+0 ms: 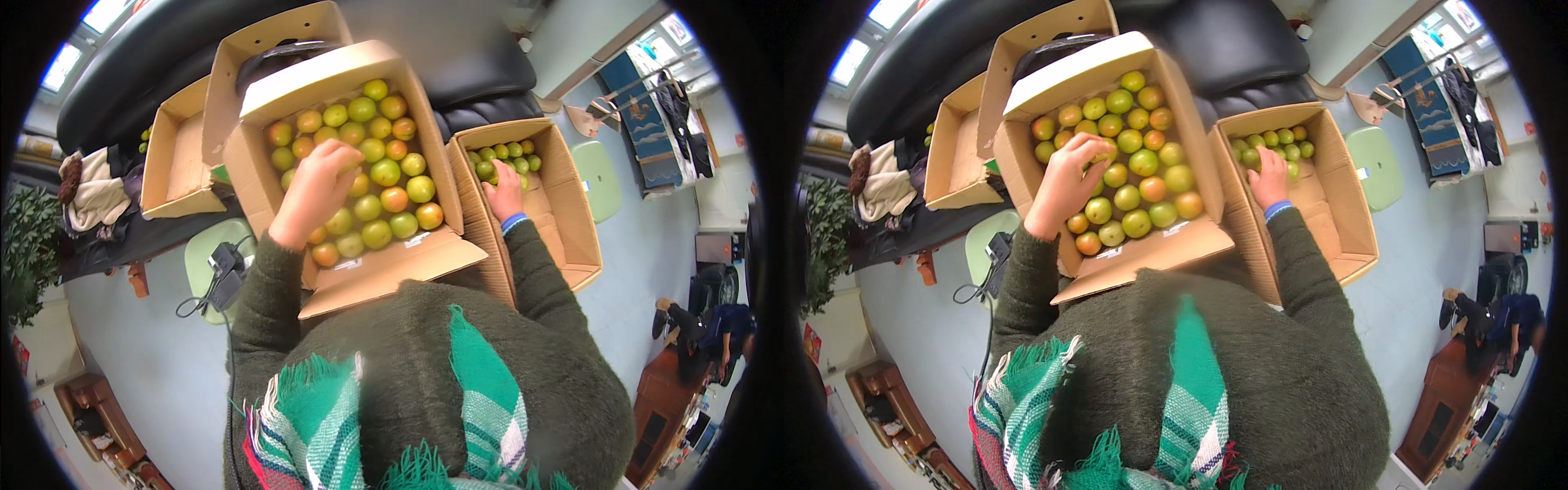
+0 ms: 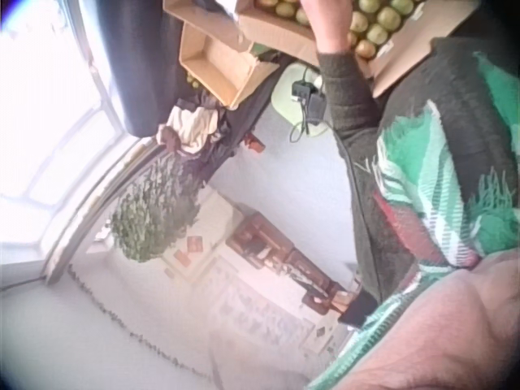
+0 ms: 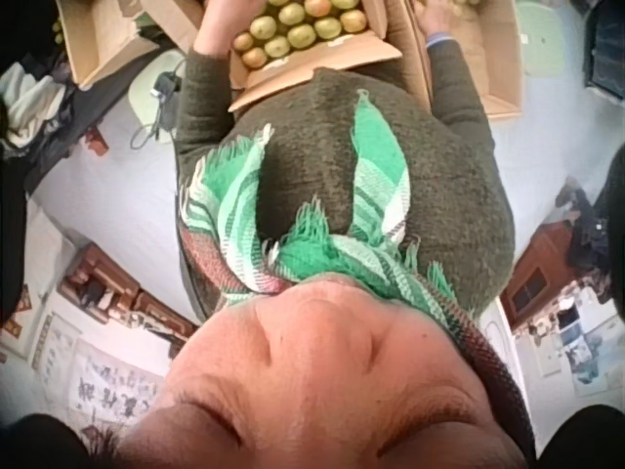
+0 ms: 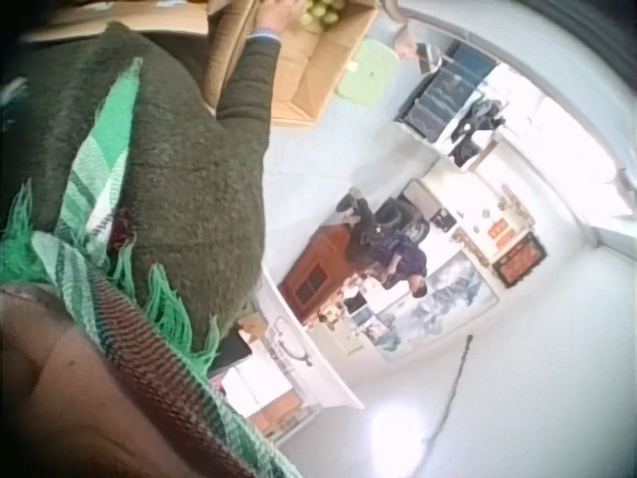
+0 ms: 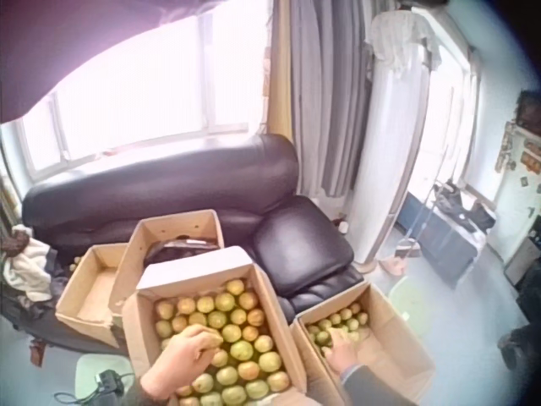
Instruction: The person transfers green and yellow round fruits from one cardboard box to another, arranging them by hand. The person places the fruits one by one into the receiving box, filling it gradually.
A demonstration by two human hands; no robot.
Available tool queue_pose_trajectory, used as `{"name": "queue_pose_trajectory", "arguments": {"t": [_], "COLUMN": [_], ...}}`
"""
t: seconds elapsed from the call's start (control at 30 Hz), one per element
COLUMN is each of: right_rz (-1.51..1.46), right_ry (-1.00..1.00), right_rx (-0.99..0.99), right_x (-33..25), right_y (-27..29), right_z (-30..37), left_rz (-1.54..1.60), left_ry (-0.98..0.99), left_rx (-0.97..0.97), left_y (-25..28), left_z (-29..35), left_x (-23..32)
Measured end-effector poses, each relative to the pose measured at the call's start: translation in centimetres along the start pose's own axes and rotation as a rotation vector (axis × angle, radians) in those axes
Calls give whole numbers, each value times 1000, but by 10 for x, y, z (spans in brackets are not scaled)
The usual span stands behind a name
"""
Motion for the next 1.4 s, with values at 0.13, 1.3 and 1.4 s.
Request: {"name": "queue_pose_trajectory", "arguments": {"t": [0.13, 1.3, 1.4], "right_rz": [131, -1112, -1093], "right_ry": [3, -534, -530], "right_rx": [-144, -163, -49], "right_x": [10, -127, -88], "right_y": [-24, 74, 75], "right_z": [-13, -18, -5], "left_rz": [-31, -240, -152], "left_ry": [165, 151, 142], "left_rx": [179, -495, -450], "left_y": [21, 1, -1], "left_z": [38, 117, 122], "left_x": [-10, 9, 10]}}
Point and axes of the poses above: each hand's wrist, its own z-axis away from the middle knuckle, its own y-axis out of the back of the hand, x = y × z, the point moved 3 cm from there along -z, towards the middle knuckle, and after that the axes turned 8 degrees about x, right-handed, at the moved point
